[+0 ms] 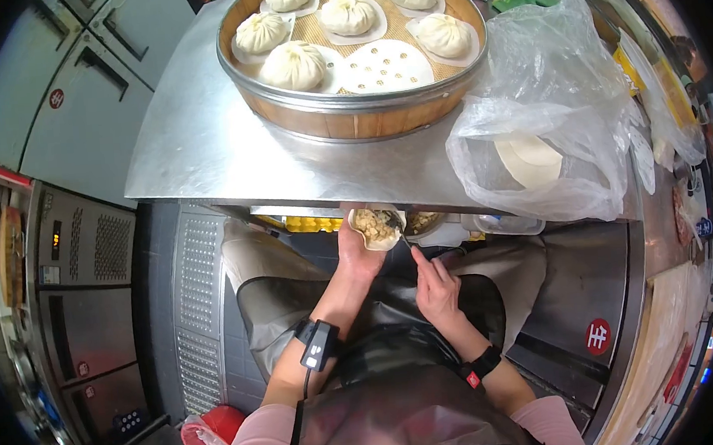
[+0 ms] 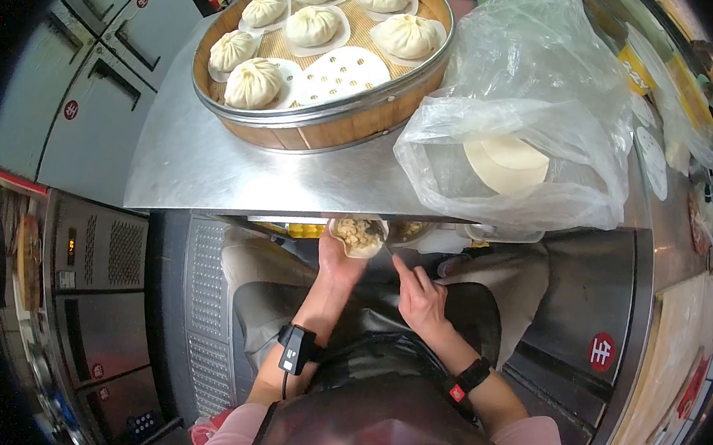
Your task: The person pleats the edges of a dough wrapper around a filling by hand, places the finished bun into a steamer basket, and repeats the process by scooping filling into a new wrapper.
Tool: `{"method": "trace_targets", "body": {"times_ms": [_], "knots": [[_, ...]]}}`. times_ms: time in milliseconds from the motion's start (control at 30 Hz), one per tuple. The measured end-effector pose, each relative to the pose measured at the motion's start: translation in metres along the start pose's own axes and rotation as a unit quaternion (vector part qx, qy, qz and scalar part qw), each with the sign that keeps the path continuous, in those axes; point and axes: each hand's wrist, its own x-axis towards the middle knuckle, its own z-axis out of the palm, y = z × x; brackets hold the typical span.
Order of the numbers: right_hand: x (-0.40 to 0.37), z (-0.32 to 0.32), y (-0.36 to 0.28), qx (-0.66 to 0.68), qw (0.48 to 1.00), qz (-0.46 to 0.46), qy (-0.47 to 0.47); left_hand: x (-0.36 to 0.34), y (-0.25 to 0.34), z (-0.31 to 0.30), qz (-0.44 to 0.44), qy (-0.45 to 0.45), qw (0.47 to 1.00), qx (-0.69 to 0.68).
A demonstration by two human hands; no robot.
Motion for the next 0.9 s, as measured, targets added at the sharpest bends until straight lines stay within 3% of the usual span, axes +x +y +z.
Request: {"method": "trace_targets", "body": {"times_ms": [67, 133, 267, 433, 500, 600, 800, 900], "knots": [[-0.002, 0.004, 0.001, 0.002, 1.0, 0.004, -0.021, -0.003, 0.0, 0.005, -0.001, 0.01, 1.0, 0.014], [0.0, 0.008, 0.003, 0.089, 0.995, -0.002, 0.04, -0.007, 0.0, 0.009, -0.004, 0.022, 0.999, 0.027], [0.009, -0.01, -0.004, 0.149, 0.988, 0.011, 0.044, -0.011, 0.001, 0.013, 0.003, 0.012, 0.998, 0.063], [0.014, -0.026, 0.0, 0.035, 0.998, -0.054, -0.02, -0.015, 0.001, 0.014, -0.012, -0.005, 0.997, 0.081], [0.009, -0.027, 0.004, -0.036, 0.991, -0.127, -0.021, -0.018, 0.003, 0.015, -0.02, -0.003, 0.997, 0.079], [0.006, -0.029, -0.001, -0.01, 0.994, -0.102, -0.026, -0.021, 0.0, 0.019, -0.022, 0.048, 0.996, 0.072], [0.002, -0.018, -0.009, 0.046, 0.998, -0.051, 0.015, -0.019, -0.001, 0.016, -0.024, 0.041, 0.998, 0.04], [0.003, -0.014, -0.008, 0.052, 0.996, -0.068, 0.026, -0.025, -0.004, 0.031, 0.002, 0.084, 0.996, 0.037]]}}
